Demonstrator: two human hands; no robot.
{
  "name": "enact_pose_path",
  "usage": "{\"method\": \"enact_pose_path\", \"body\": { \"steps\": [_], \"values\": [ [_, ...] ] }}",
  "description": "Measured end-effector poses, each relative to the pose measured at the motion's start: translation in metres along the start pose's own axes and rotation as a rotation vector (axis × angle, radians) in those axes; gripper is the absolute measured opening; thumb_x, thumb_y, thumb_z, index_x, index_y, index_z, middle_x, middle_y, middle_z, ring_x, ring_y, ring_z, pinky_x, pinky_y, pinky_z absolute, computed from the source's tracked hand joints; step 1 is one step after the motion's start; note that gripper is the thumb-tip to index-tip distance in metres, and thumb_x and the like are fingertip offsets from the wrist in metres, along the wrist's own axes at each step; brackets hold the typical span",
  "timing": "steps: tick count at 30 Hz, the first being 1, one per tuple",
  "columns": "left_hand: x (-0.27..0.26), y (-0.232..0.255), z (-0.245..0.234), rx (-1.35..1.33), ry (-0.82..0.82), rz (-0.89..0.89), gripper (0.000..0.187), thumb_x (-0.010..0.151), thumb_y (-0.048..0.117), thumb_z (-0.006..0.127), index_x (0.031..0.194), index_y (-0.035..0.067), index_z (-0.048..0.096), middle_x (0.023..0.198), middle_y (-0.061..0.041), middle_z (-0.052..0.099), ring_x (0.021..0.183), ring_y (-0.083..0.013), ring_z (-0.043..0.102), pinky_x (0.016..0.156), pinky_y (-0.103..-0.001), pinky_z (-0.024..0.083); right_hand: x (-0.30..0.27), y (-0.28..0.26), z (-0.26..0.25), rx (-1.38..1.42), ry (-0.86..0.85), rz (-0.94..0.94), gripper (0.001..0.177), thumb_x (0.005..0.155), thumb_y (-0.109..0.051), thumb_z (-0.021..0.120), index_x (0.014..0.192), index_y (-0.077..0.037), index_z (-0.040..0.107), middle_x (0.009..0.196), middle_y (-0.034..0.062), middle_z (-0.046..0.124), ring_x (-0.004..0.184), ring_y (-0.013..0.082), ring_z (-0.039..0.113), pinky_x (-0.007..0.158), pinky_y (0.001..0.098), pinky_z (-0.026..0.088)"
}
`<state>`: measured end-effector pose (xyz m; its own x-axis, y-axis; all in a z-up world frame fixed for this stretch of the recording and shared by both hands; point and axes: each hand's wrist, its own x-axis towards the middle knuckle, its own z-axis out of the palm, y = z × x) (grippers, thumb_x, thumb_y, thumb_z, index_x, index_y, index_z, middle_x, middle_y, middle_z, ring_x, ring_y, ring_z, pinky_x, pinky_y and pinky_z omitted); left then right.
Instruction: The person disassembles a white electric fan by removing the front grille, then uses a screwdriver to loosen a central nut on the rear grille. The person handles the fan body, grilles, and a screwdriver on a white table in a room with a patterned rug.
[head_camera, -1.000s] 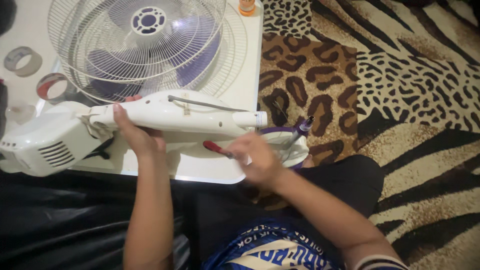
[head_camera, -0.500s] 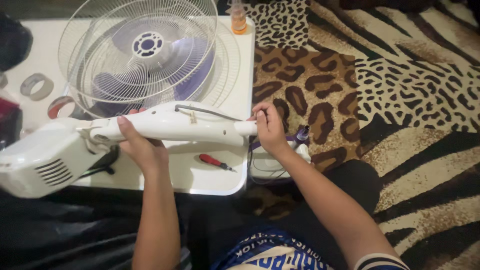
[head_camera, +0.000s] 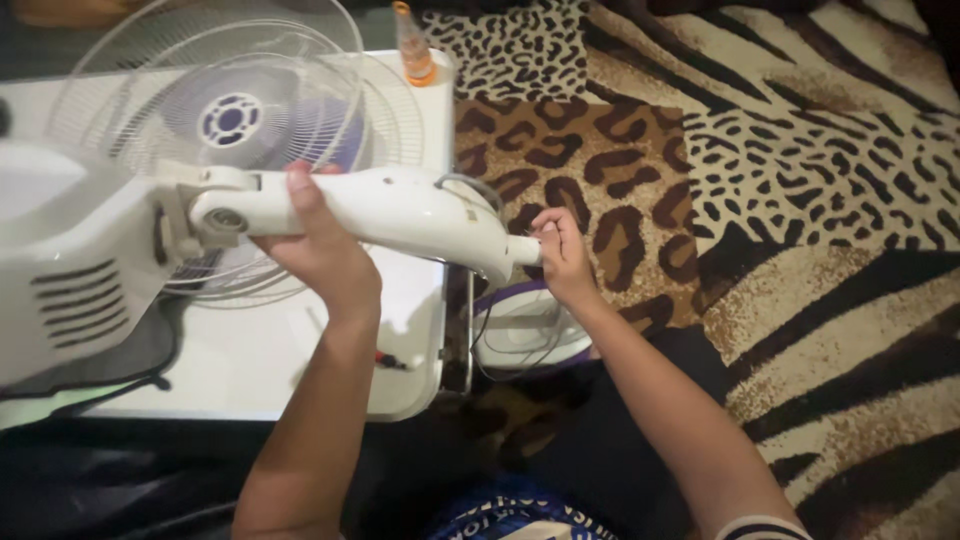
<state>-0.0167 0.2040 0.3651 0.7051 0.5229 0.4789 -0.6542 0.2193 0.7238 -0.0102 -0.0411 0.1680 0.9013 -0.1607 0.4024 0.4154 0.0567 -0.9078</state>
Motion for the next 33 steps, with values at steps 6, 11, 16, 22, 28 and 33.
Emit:
{"method": "enact_pose_path", "body": {
  "steps": [6,11,16,22,28,33],
  "values": [
    [-0.020,-0.046,0.046,0.131,-0.137,0.096,0.053,0.108,0.008,0.062,0.145,-0.003,0.026,0.117,-0.015,0.062,0.100,-0.0215,0.069,0.094,-0.038,0.060,0.003,0.023,-0.046,-0.263,-0.149,0.003,0.017,0.109,-0.016,0.047,0.111,-0.006,0.060,0.094,0.0040,0.054,0.083,0.0118,0.053,0.076,0.0259,0.046],
    [-0.031,-0.076,0.074,0.222,-0.181,0.079,0.048,0.108,0.003,0.061,0.143,-0.004,0.029,0.115,-0.016,0.062,0.099,-0.0223,0.069,0.094,-0.040,0.060,0.010,0.031,-0.064,-0.319,-0.187,-0.003,0.017,0.107,-0.018,0.052,0.109,-0.005,0.064,0.101,0.0069,0.062,0.095,0.0181,0.061,0.085,0.0302,0.049],
    [-0.049,-0.088,0.092,0.236,-0.275,0.086,0.049,0.107,0.004,0.057,0.143,0.001,0.025,0.116,-0.012,0.060,0.102,-0.0201,0.066,0.096,-0.038,0.059,0.020,0.034,-0.080,-0.447,-0.268,0.138,0.017,0.104,-0.019,0.058,0.108,-0.007,0.070,0.100,0.0092,0.063,0.094,0.0223,0.062,0.084,0.0337,0.050],
    [-0.057,-0.099,0.109,0.231,-0.300,-0.002,0.037,0.106,0.002,0.061,0.130,0.000,0.033,0.116,-0.012,0.059,0.100,-0.0206,0.068,0.095,-0.038,0.060,0.019,0.057,-0.087,-0.317,-0.325,0.118,0.013,0.098,-0.010,0.061,0.106,-0.003,0.069,0.101,0.0134,0.066,0.098,0.0269,0.066,0.087,0.0359,0.052],
    [-0.067,-0.098,0.121,0.279,-0.341,0.008,0.043,0.104,0.003,0.064,0.134,0.000,0.033,0.119,-0.012,0.058,0.102,-0.0183,0.064,0.095,-0.035,0.057,0.015,0.068,-0.096,-0.336,-0.320,0.056,0.010,0.097,-0.005,0.062,0.103,-0.001,0.069,0.097,0.0143,0.067,0.093,0.0280,0.066,0.085,0.0352,0.052],
    [-0.076,-0.092,0.121,0.355,-0.401,0.004,0.044,0.105,0.005,0.066,0.135,0.000,0.035,0.122,-0.012,0.058,0.108,-0.0186,0.063,0.102,-0.035,0.055,0.008,0.066,-0.101,-0.326,-0.310,0.093,0.009,0.095,-0.005,0.064,0.099,0.002,0.067,0.092,0.0154,0.066,0.086,0.0279,0.066,0.079,0.0357,0.052]
  ]
}}
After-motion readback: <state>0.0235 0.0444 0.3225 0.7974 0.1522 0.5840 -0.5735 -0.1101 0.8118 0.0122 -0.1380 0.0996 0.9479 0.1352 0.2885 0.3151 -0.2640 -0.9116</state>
